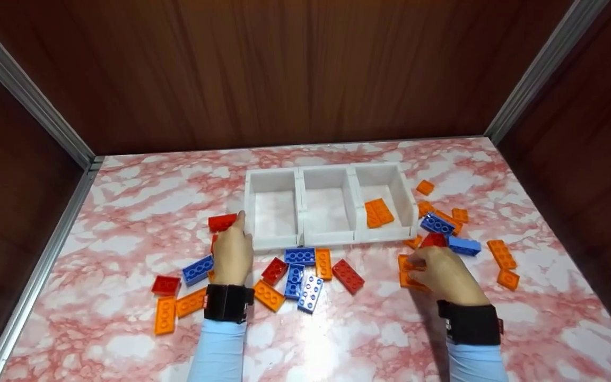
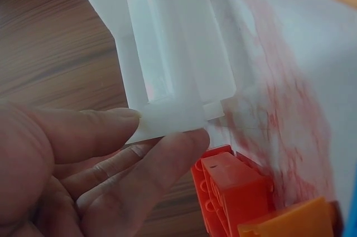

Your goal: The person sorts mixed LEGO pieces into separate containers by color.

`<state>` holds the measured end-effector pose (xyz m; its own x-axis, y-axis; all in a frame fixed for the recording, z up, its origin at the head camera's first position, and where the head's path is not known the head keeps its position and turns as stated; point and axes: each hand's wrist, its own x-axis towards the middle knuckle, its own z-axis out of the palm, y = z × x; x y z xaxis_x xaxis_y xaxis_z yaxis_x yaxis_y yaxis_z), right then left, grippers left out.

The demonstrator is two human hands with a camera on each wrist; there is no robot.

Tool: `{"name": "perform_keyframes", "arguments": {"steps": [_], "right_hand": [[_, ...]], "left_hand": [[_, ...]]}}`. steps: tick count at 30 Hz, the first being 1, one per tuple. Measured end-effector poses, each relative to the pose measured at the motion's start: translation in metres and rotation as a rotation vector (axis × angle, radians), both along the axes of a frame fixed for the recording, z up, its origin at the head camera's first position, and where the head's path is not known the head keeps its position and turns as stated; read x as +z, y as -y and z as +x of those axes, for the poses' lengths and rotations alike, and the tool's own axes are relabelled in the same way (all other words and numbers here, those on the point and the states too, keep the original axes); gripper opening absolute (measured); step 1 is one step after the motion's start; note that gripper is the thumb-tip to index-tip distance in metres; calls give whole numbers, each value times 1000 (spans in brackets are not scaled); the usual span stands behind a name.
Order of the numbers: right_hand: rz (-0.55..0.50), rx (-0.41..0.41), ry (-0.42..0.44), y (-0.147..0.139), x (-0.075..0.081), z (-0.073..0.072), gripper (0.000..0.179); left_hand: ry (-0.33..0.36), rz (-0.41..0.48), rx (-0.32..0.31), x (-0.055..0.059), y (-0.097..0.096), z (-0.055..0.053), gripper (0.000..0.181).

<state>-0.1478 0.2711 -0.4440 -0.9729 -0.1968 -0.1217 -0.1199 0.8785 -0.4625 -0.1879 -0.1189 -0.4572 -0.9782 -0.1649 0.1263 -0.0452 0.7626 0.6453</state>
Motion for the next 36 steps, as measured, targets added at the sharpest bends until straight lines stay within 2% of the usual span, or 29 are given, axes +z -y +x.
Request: {"name": "perform_keyframes", "arguments": {"steps": [4,8,11,16,20,23,30,36], "right_hand": [[3,-29,87,-2,-4,0,24],[8,-28,104,2,-10,3,36],[22,-17,77,6,-15,4,39],[87,-11,9,13,-16,-2,35],[126,7,21,23,-13,-8,33],[109,30,11,33,-11,-11,25],[33,108,-70,50,-6,-12,5],[11,94,-39,44,-8,-11,5]], "left_hand": [[-8,-17,5,1,1,-1,51],[-6,-35,6,2,3,-1,52],[2,-31,6,4,5,-2,51],[-13,-59,8,2,6,-4,49],[6,-68,12,-1,5,-3,49],[19,-53,1,-2,2,-3,50],[5,-24,-1,-1,0,-1,52],[17,-32,-3,1,0,0,51]]}}
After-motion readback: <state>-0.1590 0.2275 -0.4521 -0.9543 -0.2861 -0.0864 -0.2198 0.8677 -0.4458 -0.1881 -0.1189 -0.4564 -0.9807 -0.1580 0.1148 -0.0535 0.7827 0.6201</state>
